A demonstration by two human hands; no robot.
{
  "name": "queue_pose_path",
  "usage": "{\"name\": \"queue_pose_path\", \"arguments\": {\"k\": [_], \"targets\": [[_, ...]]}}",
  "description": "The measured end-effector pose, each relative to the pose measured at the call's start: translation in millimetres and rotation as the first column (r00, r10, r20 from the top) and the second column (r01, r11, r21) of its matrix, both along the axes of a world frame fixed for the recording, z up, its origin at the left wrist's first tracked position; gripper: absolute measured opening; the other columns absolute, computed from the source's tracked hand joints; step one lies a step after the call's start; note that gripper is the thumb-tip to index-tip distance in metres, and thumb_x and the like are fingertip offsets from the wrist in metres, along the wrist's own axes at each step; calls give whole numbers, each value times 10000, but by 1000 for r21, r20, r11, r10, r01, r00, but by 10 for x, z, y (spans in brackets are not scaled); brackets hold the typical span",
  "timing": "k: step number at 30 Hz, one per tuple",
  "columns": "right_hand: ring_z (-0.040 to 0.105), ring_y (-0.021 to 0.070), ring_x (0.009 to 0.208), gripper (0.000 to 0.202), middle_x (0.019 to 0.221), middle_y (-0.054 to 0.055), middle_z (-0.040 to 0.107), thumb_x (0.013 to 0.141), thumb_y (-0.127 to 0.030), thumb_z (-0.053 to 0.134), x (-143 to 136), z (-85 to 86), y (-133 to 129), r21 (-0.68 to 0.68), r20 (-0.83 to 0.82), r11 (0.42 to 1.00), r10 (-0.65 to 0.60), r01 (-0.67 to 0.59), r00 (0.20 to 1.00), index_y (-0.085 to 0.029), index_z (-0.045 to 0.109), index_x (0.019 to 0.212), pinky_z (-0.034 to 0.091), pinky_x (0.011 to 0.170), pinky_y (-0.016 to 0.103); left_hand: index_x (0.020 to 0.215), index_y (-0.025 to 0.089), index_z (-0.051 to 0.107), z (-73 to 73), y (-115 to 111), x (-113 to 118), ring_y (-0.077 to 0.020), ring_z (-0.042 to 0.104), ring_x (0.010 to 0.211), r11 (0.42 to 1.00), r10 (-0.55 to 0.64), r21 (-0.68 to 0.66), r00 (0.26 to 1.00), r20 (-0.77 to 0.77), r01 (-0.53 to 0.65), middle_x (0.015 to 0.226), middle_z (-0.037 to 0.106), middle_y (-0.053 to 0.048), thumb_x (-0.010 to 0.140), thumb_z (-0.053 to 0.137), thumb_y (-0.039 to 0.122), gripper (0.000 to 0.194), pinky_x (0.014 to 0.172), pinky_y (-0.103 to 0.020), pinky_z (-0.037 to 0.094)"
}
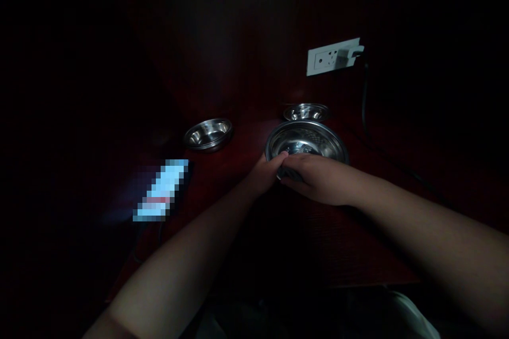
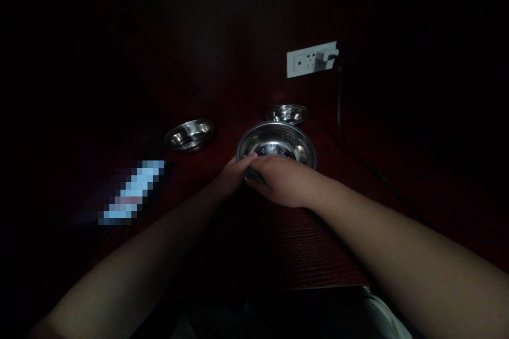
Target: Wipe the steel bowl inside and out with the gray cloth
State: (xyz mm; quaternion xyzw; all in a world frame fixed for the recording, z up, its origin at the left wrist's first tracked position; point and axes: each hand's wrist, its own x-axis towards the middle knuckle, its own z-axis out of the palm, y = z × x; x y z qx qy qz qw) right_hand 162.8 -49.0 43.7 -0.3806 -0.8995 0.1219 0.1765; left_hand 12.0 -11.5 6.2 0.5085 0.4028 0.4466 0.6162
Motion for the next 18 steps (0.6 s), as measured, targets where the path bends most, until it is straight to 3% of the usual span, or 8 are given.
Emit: {"name": "queue_pose_path", "arguments": {"k": [18], "targets": [[590, 237, 1001, 279, 1095, 117, 649, 895, -305, 471, 22, -17, 25, 13, -18, 1000, 28, -28, 999, -160, 592, 1101, 427, 907, 373, 1089, 137, 611, -9, 16, 28, -228, 613, 999, 1000, 4, 17, 1000, 10, -4, 1005, 688, -86, 753, 630, 325, 386, 926, -367, 432]]}}
